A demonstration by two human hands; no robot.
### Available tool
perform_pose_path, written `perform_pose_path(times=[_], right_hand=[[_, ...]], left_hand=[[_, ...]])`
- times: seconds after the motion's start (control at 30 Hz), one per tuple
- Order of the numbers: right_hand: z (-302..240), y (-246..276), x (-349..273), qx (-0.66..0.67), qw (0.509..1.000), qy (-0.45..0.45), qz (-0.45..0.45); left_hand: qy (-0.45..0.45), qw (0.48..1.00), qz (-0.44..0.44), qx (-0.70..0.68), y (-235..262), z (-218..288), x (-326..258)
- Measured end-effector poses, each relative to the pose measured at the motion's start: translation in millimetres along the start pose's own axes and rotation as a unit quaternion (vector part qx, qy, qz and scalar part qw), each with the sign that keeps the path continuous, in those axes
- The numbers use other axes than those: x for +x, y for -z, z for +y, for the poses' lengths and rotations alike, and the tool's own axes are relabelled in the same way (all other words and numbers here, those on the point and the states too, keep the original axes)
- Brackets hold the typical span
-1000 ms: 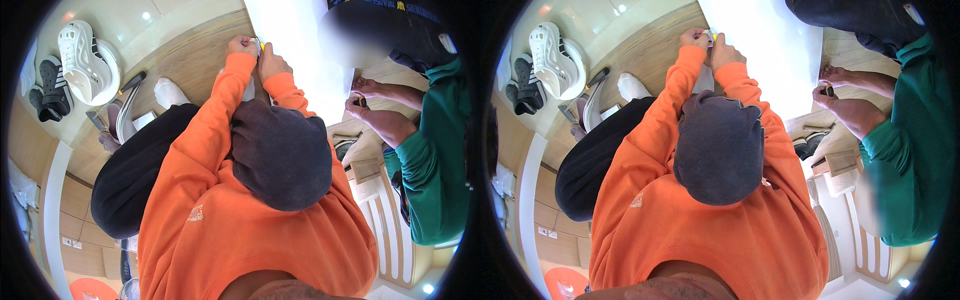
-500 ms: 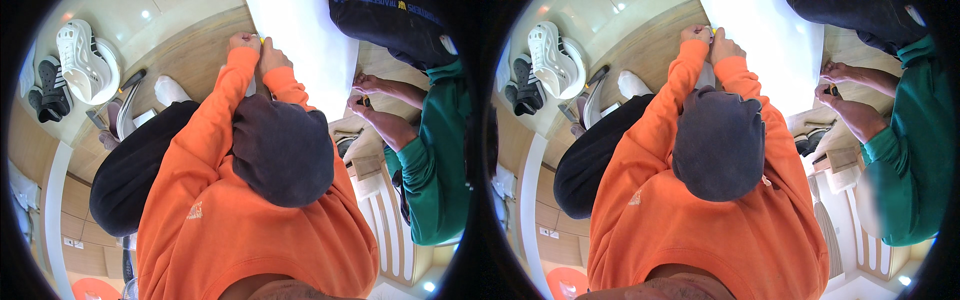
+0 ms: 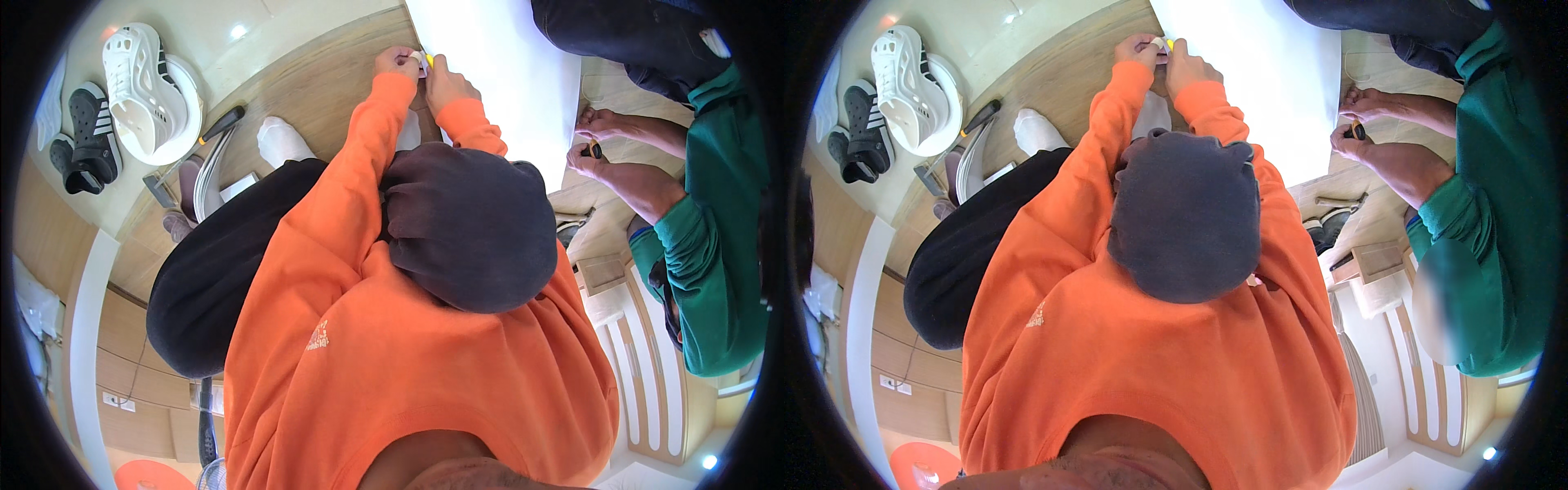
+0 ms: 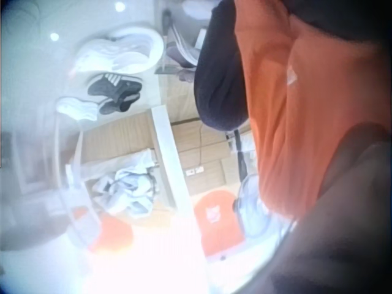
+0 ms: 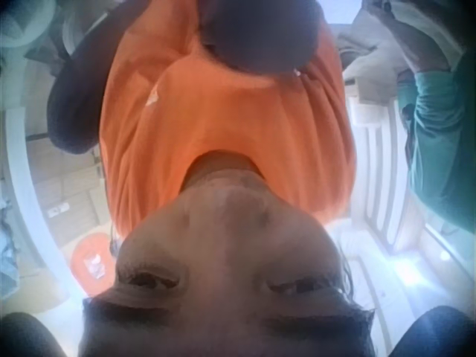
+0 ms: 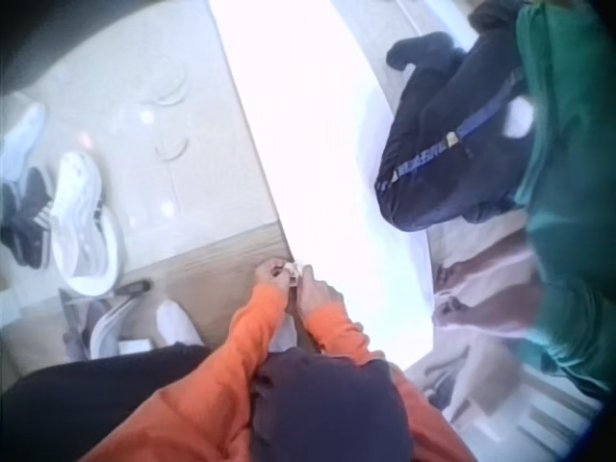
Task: The person kneels on the floor and uses a utility knife to cut a white sheet of material along the edge of a wooden floor. The person holds the sheet steady with one hand while guiding the knife with the other.
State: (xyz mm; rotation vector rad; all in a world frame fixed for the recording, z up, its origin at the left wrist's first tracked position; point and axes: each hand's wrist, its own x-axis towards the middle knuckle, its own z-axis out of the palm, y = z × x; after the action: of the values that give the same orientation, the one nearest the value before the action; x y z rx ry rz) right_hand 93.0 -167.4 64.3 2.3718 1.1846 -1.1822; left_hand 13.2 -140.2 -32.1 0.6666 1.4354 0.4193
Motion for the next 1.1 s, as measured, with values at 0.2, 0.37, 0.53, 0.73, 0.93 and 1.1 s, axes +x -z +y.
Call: perform_pose_path(times=[0.2,0.37,0.53,0.73,0.93,1.1], right_hand=[[14,-12,-18,0.053,0.997,0.006,0.057],[16,-21,-13,0.045,0.996,0.023,0.069],[16,-19,-13,0.054,0.996,0.023,0.065],[12,-15,-11,0.044,0.998,0.018,0.041],[8,-11,-9,0.035,0.999,-0.01,0.007],[3,-7,-9,0.018,0.999,-0.033,-0.023]], left_hand=[[-0.05,0.997,0.0,0.065,-1,-14,3],[-0.066,0.988,0.003,0.139,1,-38,11],[-0.079,0.979,0.025,0.185,-3,-21,0],[-0.041,0.977,0.067,0.2,-5,-11,-5],[-0.066,0.959,0.113,0.251,-16,10,-20],[-0.058,0.966,0.125,0.219,-18,6,-22]])
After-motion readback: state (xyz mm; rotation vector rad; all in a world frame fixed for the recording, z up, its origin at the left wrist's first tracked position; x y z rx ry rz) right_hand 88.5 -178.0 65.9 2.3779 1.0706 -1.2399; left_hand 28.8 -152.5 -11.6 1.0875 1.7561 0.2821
